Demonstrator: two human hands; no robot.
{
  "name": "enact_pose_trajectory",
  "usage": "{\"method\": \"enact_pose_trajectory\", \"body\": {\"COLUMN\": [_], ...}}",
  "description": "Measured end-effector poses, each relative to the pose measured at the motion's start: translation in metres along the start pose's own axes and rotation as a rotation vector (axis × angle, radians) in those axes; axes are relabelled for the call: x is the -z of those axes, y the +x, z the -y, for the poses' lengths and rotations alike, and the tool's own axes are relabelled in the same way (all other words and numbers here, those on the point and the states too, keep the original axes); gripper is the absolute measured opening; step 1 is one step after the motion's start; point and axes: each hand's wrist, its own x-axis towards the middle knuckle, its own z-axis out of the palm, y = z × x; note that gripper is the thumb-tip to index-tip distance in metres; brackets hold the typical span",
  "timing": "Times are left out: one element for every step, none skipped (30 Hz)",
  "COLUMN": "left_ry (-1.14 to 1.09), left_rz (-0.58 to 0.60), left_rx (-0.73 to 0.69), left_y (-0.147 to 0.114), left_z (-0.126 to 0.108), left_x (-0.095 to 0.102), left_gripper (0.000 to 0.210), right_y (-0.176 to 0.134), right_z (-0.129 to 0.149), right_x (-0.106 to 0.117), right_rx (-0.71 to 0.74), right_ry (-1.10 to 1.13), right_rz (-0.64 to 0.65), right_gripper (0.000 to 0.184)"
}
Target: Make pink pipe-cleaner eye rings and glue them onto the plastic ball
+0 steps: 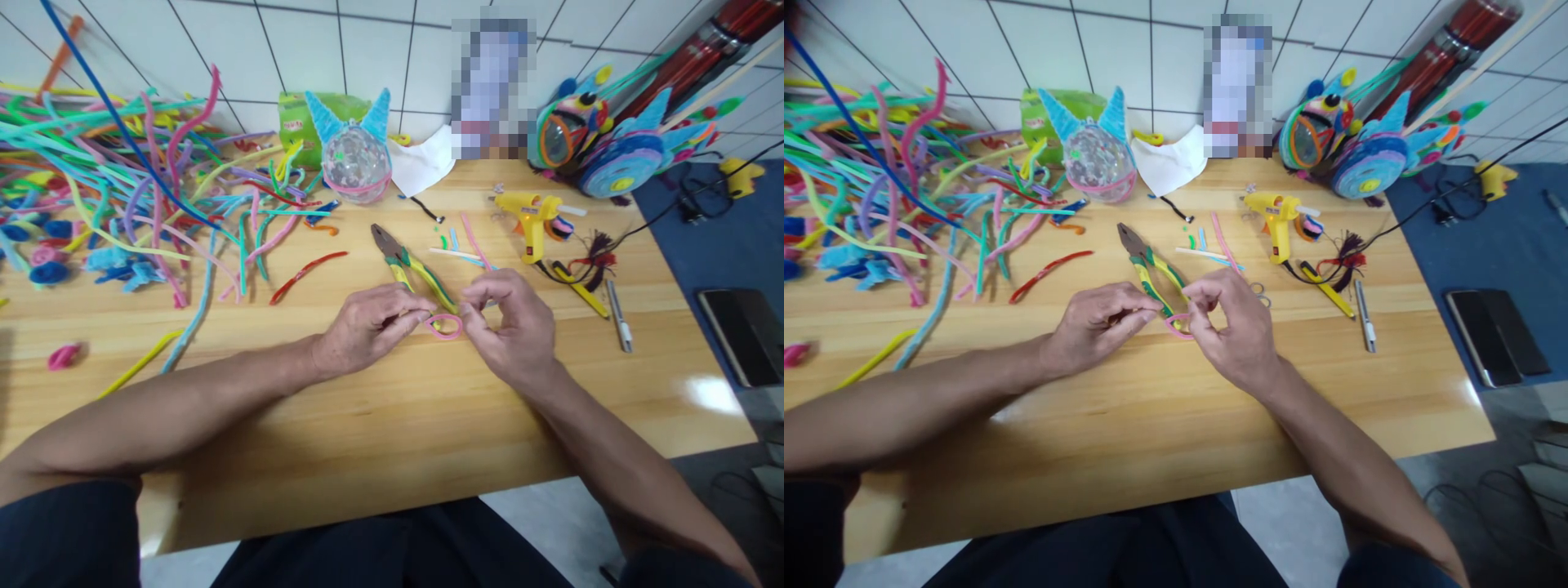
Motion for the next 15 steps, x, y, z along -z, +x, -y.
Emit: {"method": "enact_pose_trajectory", "body": {"left_ry": [0.001, -0.003, -0.01, -0.019, -0.031, -0.046, -0.062, -0.078, -0.094, -0.11, -0.126, -0.141, -0.155, -0.164, -0.169], "left_rz": [-0.004, -0.005, -0.002, 0.004, 0.013, 0.023, 0.033, 0.044, 0.056, 0.067, 0.077, 0.085, 0.093, 0.097, 0.099], "left_rx": [-0.008, -0.017, -0.023, -0.029, -0.034, -0.039, -0.04, -0.038, -0.033, -0.029, -0.026, -0.024, -0.023, -0.023, -0.022], "left_y": [0.001, 0.002, 0.002, 0.003, 0.003, 0.003, 0.003, 0.003, 0.003, 0.002, 0.002, 0.002, 0.001, 0.001, 0.001], "left_z": [0.0, 0.001, 0.001, 0.002, 0.002, 0.002, 0.002, 0.002, 0.001, 0.001, 0.001, 0.0, 0.0, 0.0, 0.0], "left_x": [0.0, 0.0, 0.0, 0.0, 0.0, 0.0, 0.0, 0.0, 0.0, 0.0, 0.0, 0.0, 0.001, 0.001, 0.001], "left_gripper": [0.007, 0.005, 0.005, 0.007, 0.008, 0.008, 0.008, 0.007, 0.005, 0.005, 0.004, 0.004, 0.005, 0.006, 0.006], "right_y": [0.001, 0.002, 0.002, 0.002, 0.002, 0.002, 0.001, 0.001, 0.0, -0.001, -0.001, -0.001, -0.001, -0.001, -0.001], "right_z": [-0.001, -0.002, -0.001, 0.001, 0.003, 0.006, 0.008, 0.011, 0.013, 0.014, 0.015, 0.016, 0.016, 0.016, 0.016], "right_x": [0.0, -0.001, -0.001, -0.001, -0.002, -0.002, -0.002, -0.002, -0.002, -0.002, -0.002, -0.002, -0.002, -0.002, -0.002], "right_rx": [-0.004, 0.008, 0.031, 0.06, 0.089, 0.113, 0.125, 0.124, 0.115, 0.103, 0.093, 0.086, 0.086, 0.092, 0.102], "right_ry": [-0.012, -0.012, -0.003, 0.011, 0.029, 0.044, 0.054, 0.058, 0.057, 0.052, 0.045, 0.039, 0.037, 0.036, 0.035], "right_rz": [0.002, 0.003, 0.006, 0.009, 0.017, 0.032, 0.053, 0.074, 0.092, 0.107, 0.119, 0.128, 0.137, 0.143, 0.149], "right_gripper": [0.028, 0.028, 0.028, 0.028, 0.028, 0.028, 0.027, 0.027, 0.026, 0.026, 0.026, 0.025, 0.025, 0.025, 0.025]}}
